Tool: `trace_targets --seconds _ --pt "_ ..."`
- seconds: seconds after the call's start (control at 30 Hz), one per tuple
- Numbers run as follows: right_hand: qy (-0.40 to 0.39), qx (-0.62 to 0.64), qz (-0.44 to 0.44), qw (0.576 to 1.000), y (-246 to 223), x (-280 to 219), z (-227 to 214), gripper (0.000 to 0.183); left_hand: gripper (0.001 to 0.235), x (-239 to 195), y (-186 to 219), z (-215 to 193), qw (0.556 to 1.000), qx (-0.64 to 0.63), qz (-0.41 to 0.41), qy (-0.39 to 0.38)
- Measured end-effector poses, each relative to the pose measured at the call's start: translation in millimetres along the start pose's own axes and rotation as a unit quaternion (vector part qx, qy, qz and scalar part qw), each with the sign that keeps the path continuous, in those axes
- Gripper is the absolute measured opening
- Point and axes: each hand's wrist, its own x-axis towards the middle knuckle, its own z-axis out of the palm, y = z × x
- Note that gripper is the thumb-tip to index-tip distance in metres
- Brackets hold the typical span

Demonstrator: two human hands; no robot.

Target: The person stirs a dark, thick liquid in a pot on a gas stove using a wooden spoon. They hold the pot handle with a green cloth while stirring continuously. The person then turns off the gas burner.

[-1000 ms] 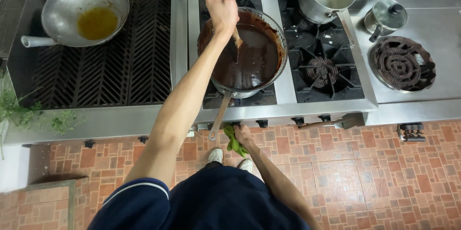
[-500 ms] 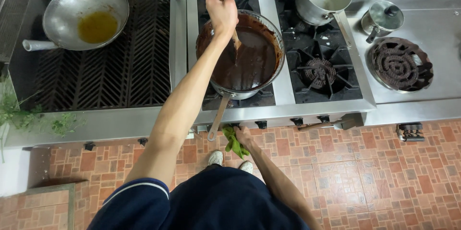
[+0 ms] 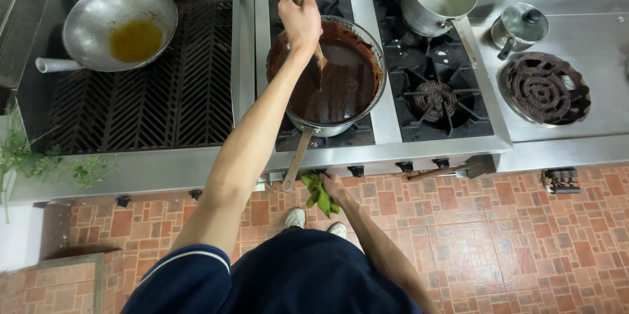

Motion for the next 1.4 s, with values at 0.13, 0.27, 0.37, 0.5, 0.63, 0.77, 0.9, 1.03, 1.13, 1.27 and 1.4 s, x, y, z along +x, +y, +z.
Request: trace_targets --seconds 0.13,0.27,0.37,0.5,0.63,0.77,0.9,1.03,1.13,1.27,1.4 --pt "-0.018 0.027 0.006 0.999 -7.6 -10.0 -2.7 0.031 0.050 0.2 -1.3 -1.3 1.000 -0.009 -0.005 -0.004" --pt "-0.048 0.091 0.017 0.995 -17.7 -19.7 -5.0 0.029 0.051 -1.1 -0.4 -2.3 1.000 -0.018 -0.007 -0.008" --pt "-0.053 0.096 0.035 0.993 -17.5 -18.7 -5.5 0.031 0.052 -3.4 1.2 -2.6 1.000 -0.019 -0.006 -0.008" --pt "-0.053 0.091 0.033 0.994 -18.9 -20.3 -5.9 0.033 0.051 -4.7 0.9 -3.6 1.000 -0.005 0.008 -0.007" --pt "-0.039 0.019 0.047 0.998 -29.7 -29.0 -9.8 0.036 0.052 -8.6 6.8 -3.6 1.000 0.005 0.009 -0.005" --pt "-0.044 0.038 0.051 0.997 -36.5 -37.3 -11.8 0.036 0.052 -9.9 9.5 -3.1 1.000 0.008 -0.006 0.000" --pt "-0.042 0.039 0.038 0.998 -33.5 -36.8 -12.3 0.035 0.051 -10.1 9.4 -2.1 1.000 0.005 -0.003 0.003" --pt "-0.037 0.029 0.044 0.998 -21.3 -24.8 -9.0 0.039 0.051 -9.7 9.1 -2.1 1.000 0.000 -0.016 -0.001" --pt "-0.061 0.160 0.019 0.985 -5.1 -12.3 -6.0 0.027 0.052 -9.1 7.5 -2.1 1.000 0.017 -0.003 -0.006" --pt "-0.046 0.149 0.048 0.987 -18.2 -25.1 -8.9 0.033 0.053 -8.9 8.3 -1.5 1.000 0.010 -0.003 -0.008" --pt "-0.055 0.184 0.063 0.979 -15.7 -23.4 -8.3 0.036 0.052 -8.8 8.4 -1.0 1.000 0.018 -0.005 -0.006"
